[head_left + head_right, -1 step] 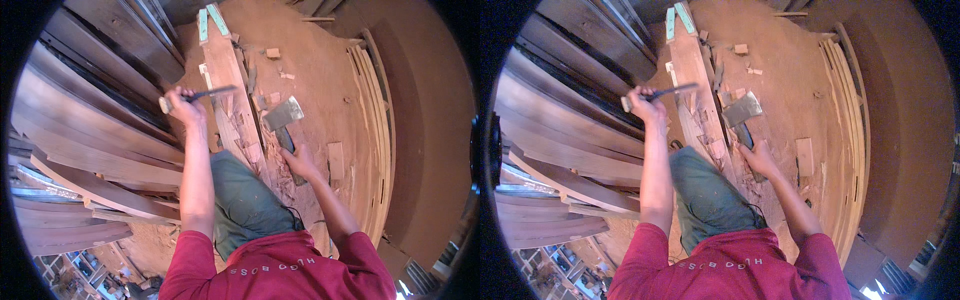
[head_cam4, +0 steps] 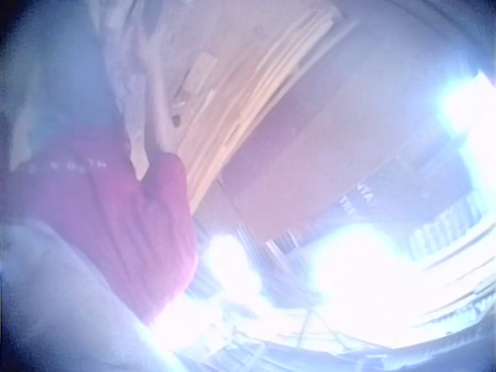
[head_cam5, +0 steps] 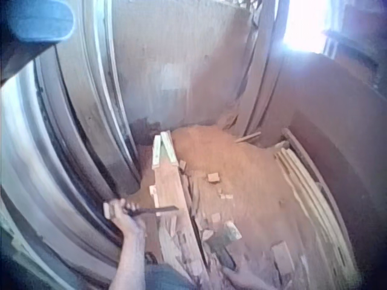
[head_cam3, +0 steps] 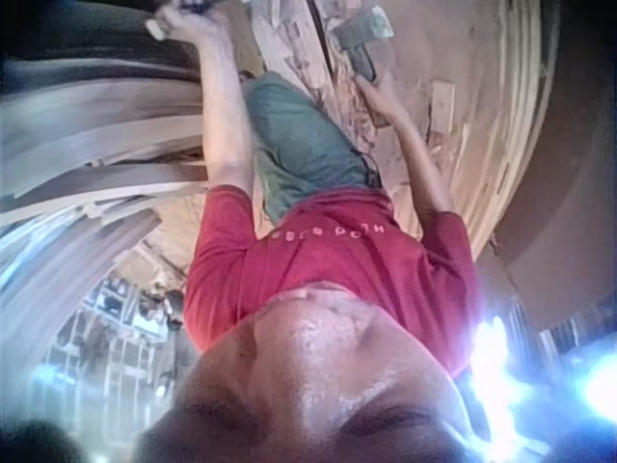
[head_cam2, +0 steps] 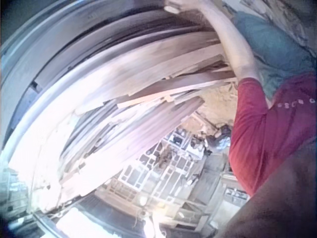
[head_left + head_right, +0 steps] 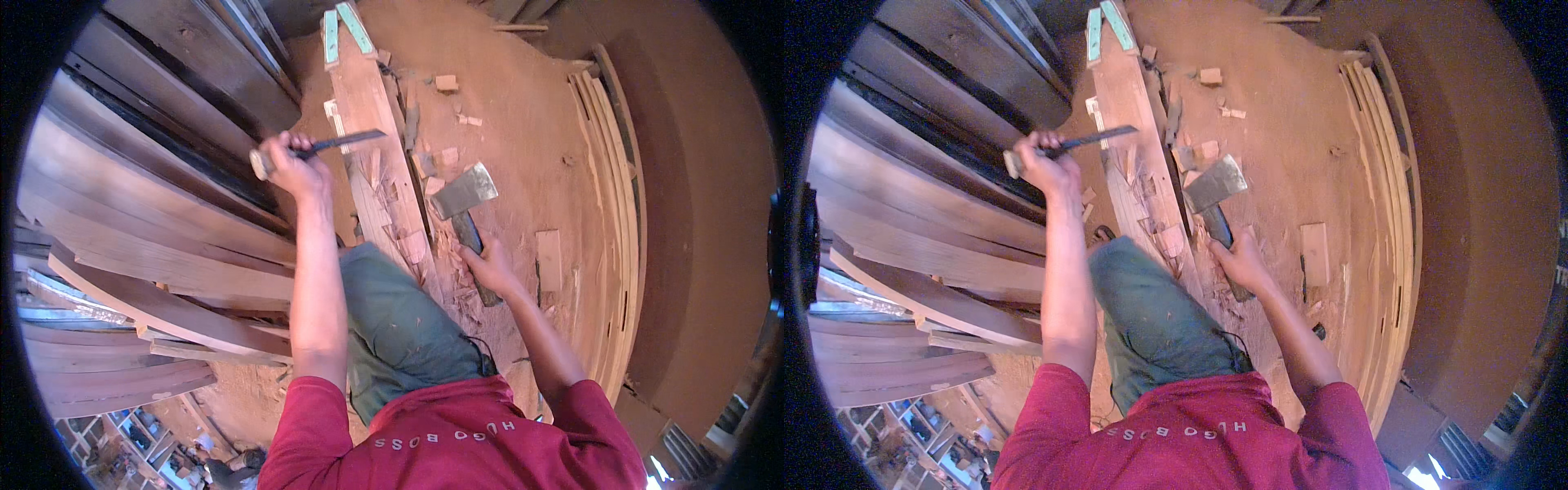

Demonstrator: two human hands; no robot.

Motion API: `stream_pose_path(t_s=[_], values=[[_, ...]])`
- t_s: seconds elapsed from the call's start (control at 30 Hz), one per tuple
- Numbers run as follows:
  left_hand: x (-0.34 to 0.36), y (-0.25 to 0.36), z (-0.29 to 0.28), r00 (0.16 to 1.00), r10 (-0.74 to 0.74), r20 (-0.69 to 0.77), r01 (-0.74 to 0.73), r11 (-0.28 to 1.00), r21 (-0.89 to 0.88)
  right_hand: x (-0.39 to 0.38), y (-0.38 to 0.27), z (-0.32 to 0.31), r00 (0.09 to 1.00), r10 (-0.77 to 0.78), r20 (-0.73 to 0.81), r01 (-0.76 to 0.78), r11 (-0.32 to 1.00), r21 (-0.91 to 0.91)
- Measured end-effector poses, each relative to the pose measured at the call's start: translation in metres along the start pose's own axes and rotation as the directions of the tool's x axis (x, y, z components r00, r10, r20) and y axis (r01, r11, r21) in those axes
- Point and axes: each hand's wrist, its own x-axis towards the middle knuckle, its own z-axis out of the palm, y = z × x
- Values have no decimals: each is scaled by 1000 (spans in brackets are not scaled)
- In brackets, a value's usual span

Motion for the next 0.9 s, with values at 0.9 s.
stream_pose_path(t_s=[0.9], values=[[-66,-7,15,769,-34,638,-525,535,661,-50,50,21,976,161,148,-202,921,332]])
